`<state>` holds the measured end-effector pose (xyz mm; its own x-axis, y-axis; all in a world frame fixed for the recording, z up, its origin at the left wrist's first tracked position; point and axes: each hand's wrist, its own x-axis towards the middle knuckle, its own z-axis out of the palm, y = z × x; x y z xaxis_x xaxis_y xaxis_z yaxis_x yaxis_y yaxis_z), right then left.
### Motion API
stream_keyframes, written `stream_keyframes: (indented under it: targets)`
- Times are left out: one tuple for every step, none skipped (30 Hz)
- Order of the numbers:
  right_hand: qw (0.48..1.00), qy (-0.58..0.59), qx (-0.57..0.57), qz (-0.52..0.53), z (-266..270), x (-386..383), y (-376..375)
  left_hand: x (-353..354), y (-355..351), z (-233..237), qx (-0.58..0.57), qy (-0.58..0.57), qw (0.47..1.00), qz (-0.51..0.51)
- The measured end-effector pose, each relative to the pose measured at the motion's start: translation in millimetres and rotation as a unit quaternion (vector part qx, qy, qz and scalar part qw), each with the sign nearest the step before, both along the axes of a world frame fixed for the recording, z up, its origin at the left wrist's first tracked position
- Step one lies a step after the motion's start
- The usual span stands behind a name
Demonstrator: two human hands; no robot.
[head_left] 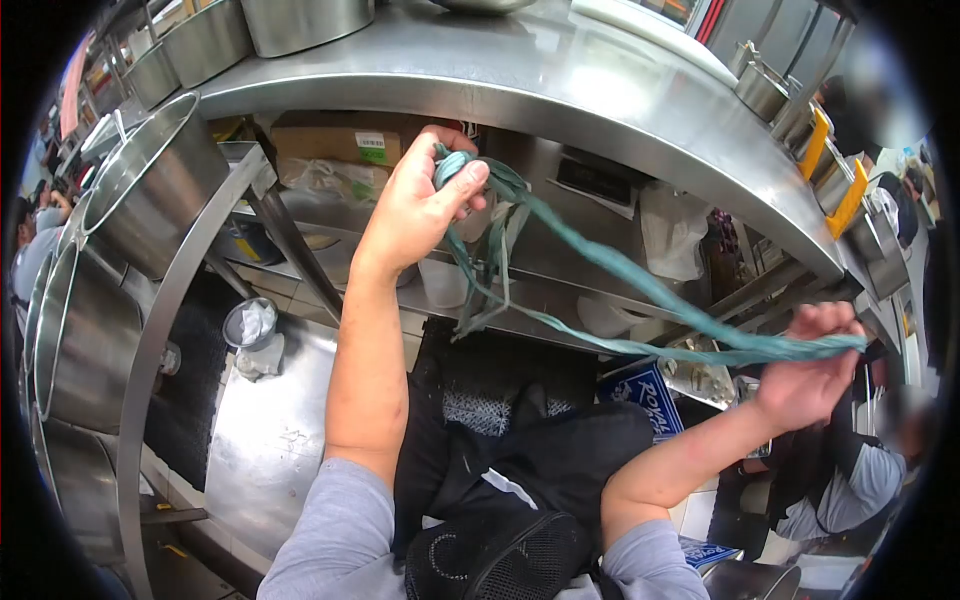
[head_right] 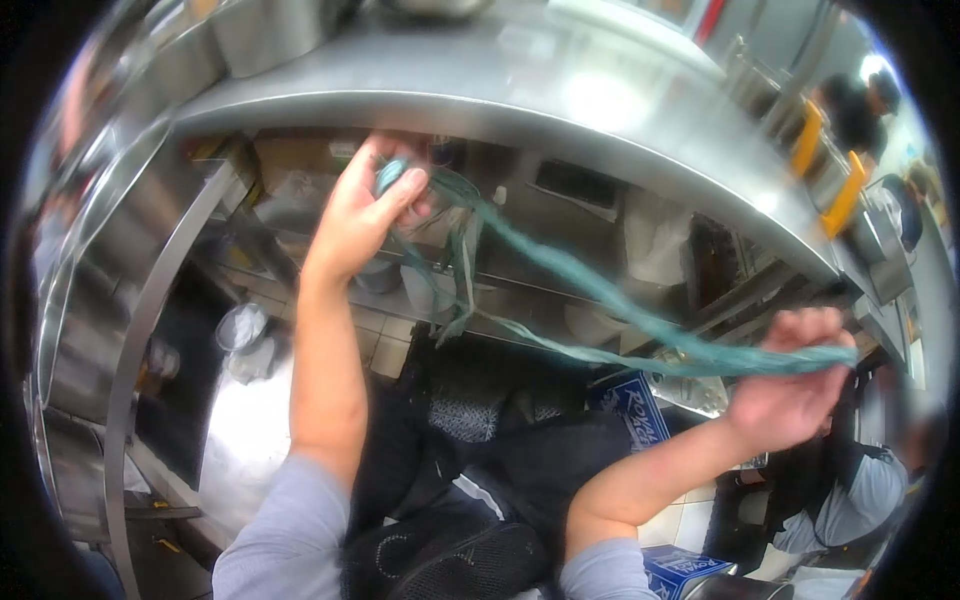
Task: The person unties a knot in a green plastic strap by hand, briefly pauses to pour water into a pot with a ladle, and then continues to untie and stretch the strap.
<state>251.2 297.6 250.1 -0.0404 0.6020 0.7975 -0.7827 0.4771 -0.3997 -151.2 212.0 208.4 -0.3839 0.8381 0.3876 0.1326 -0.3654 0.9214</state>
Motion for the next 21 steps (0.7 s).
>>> stream_keyframes:
  targets:
    - [0.994, -0.079, 0.036, 0.070, -2.0, -5.0, 0.7, 2.6, -0.3, 1.7, 0.011, -0.011, 1.000, -0.023]
    - [0.975, -0.159, 0.070, 0.139, -7.2, -12.8, -0.2, 5.2, -1.2, 3.9, 0.011, -0.012, 1.000, -0.024]
    - [0.961, -0.264, 0.059, 0.049, -12.8, -25.1, -11.7, 7.7, -2.1, 6.3, 0.017, -0.013, 0.999, -0.042]
    - [0.929, -0.365, 0.048, -0.041, -17.6, -34.4, -21.4, 10.5, -4.3, 8.9, 0.023, -0.015, 0.998, -0.058]
    - [0.874, -0.473, 0.114, 0.001, -11.3, -42.8, -18.9, 14.8, -7.1, 13.0, 0.030, -0.031, 0.996, -0.073]
    - [0.800, -0.571, 0.178, 0.044, -3.8, -52.6, -14.0, 18.3, -9.2, 16.4, 0.031, -0.033, 0.996, -0.072]
    - [0.791, -0.584, 0.181, 0.028, -3.2, -63.2, -15.5, 21.8, -10.9, 19.6, 0.024, -0.024, 0.997, -0.065]
    - [0.781, -0.596, 0.184, 0.012, -4.4, -75.2, -18.0, 25.0, -11.5, 22.4, 0.018, -0.014, 0.998, -0.058]
    - [0.786, -0.592, 0.175, -0.026, -8.3, -84.9, -18.7, 28.8, -11.4, 23.9, 0.032, -0.019, 0.998, -0.057]
    - [0.786, -0.593, 0.175, -0.027, -13.5, -95.7, -20.7, 31.2, -11.5, 24.3, 0.033, -0.020, 0.998, -0.058]
    - [0.793, -0.590, 0.134, -0.069, -19.5, -107.2, -23.1, 33.4, -11.2, 24.5, 0.030, -0.003, 0.998, -0.062]
    - [0.798, -0.584, 0.092, -0.112, -26.0, -119.5, -25.2, 36.4, -10.8, 24.8, 0.028, 0.015, 0.997, -0.067]
    - [0.798, -0.583, 0.076, -0.135, -32.6, -135.2, -27.0, 40.6, -10.8, 25.2, 0.031, 0.016, 0.997, -0.075]
    - [0.797, -0.581, 0.060, -0.157, -40.4, -150.2, -27.2, 43.0, -11.0, 24.5, 0.031, 0.015, 0.996, -0.077]
    - [0.811, -0.555, 0.067, -0.169, -52.2, -160.0, -24.3, 44.4, -11.4, 23.7, 0.019, 0.018, 0.996, -0.086]
    - [0.807, -0.563, 0.056, -0.170, -55.4, -166.3, -24.3, 45.0, -11.3, 23.0, 0.006, 0.020, 0.995, -0.096]
    - [0.810, -0.554, 0.060, -0.183, -60.9, -168.2, -19.2, 44.2, -9.2, 22.7, -0.004, 0.025, 0.996, -0.081]
    - [0.813, -0.545, 0.064, -0.194, -63.4, -168.7, -16.8, 40.8, -8.0, 20.0, -0.004, 0.024, 0.997, -0.079]
    - [0.811, -0.542, 0.050, -0.214, -61.8, -166.6, -15.7, 34.9, -4.8, 14.8, -0.014, 0.054, 0.997, -0.049]
    - [0.808, -0.539, 0.036, -0.234, -57.1, -163.8, -15.4, 28.4, 0.3, 7.9, -0.024, 0.083, 0.996, -0.019]
    - [0.789, -0.567, 0.034, -0.233, -44.3, -160.7, -18.2, 21.1, 9.8, -5.7, 0.017, 0.132, 0.991, 0.007]
